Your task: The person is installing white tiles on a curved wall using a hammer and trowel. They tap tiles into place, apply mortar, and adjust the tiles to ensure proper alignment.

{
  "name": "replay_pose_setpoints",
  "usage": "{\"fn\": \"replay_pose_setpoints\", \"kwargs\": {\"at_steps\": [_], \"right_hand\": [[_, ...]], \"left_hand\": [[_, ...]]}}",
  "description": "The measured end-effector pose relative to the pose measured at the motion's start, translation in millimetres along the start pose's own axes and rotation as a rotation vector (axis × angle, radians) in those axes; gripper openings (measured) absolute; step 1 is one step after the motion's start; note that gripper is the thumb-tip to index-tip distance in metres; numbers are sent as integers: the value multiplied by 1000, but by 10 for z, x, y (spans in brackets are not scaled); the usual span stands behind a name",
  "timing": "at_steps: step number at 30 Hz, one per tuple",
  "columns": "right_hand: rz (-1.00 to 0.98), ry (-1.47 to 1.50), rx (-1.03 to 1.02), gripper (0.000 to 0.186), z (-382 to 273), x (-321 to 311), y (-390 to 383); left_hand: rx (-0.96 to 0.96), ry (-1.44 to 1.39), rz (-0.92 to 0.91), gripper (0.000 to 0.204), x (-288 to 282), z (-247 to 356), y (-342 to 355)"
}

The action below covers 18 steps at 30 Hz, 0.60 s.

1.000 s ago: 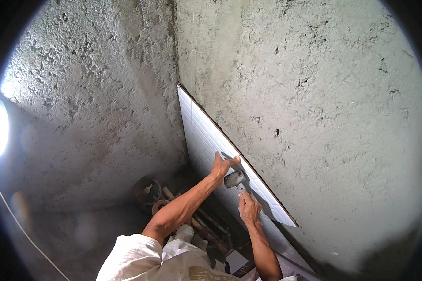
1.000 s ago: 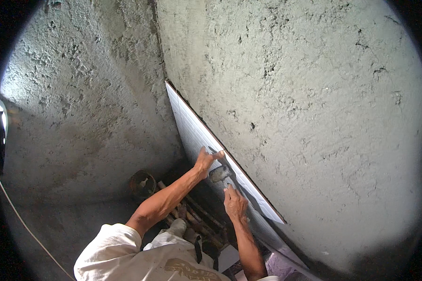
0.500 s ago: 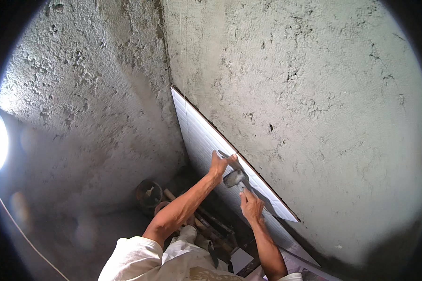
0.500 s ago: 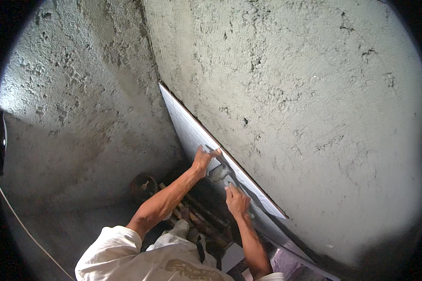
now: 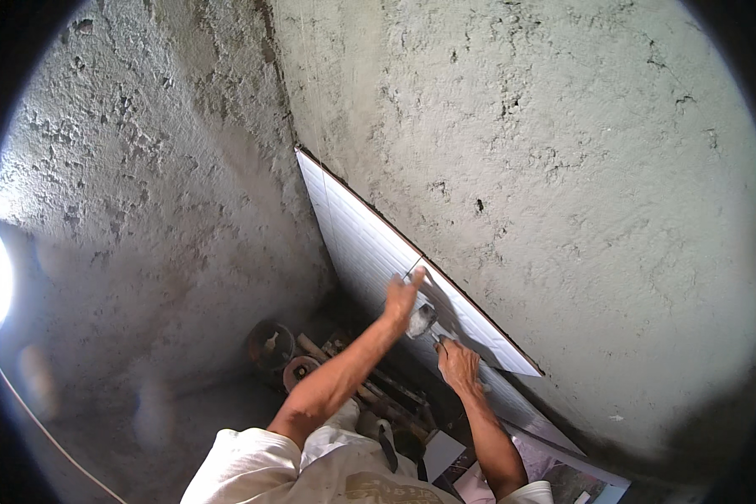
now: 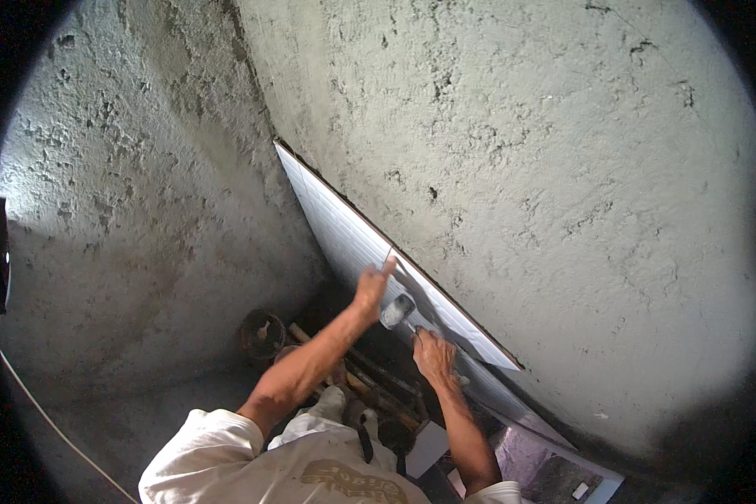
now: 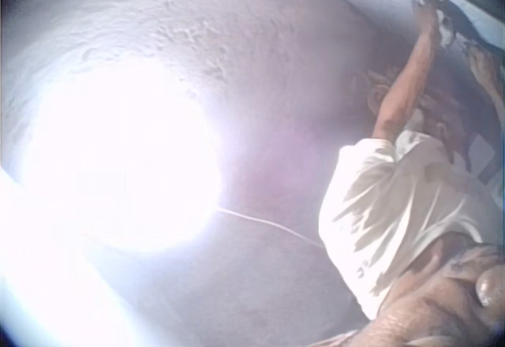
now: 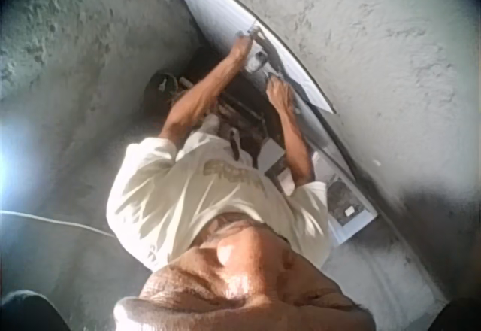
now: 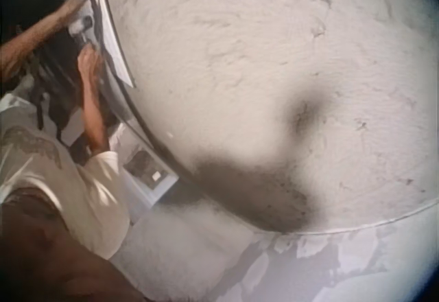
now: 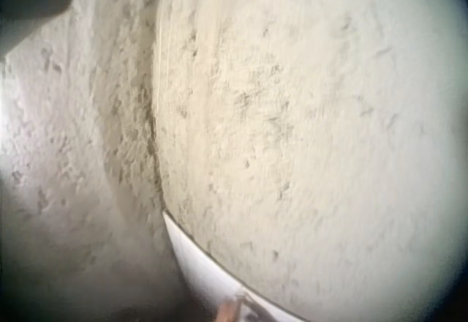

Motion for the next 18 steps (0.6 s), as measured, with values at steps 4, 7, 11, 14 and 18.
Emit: {"fn": "replay_pose_setpoints", "kwargs": {"at_steps": [4,7,11,14,18], "right_hand": [[-202,-132,-13,39,175,227,-86],[-232,-128,76,45,210,311,-28],[-200,-124,162,38,426,279,55],[-224,-221,101,31,459,448,81],[-105,-166,52,24,312,383,143]], "left_hand": [[23,-112,-50,97,649,-364,-371],[57,-211,-49,96,778,-357,-337],[-41,-251,-58,96,974,-274,-500],[-6,-266,-67,96,917,-415,-346],[84,-164,-47,96,700,-605,-84]]}}
Point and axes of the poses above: each hand's wrist, its own y-axis towards the middle knuckle, its own x-axis out of the palm, z = x × y, the point moved 9 cm from there along y, towards the middle knuckle, and after that the axes turned 3 degrees about x, right-handed, at the moved point
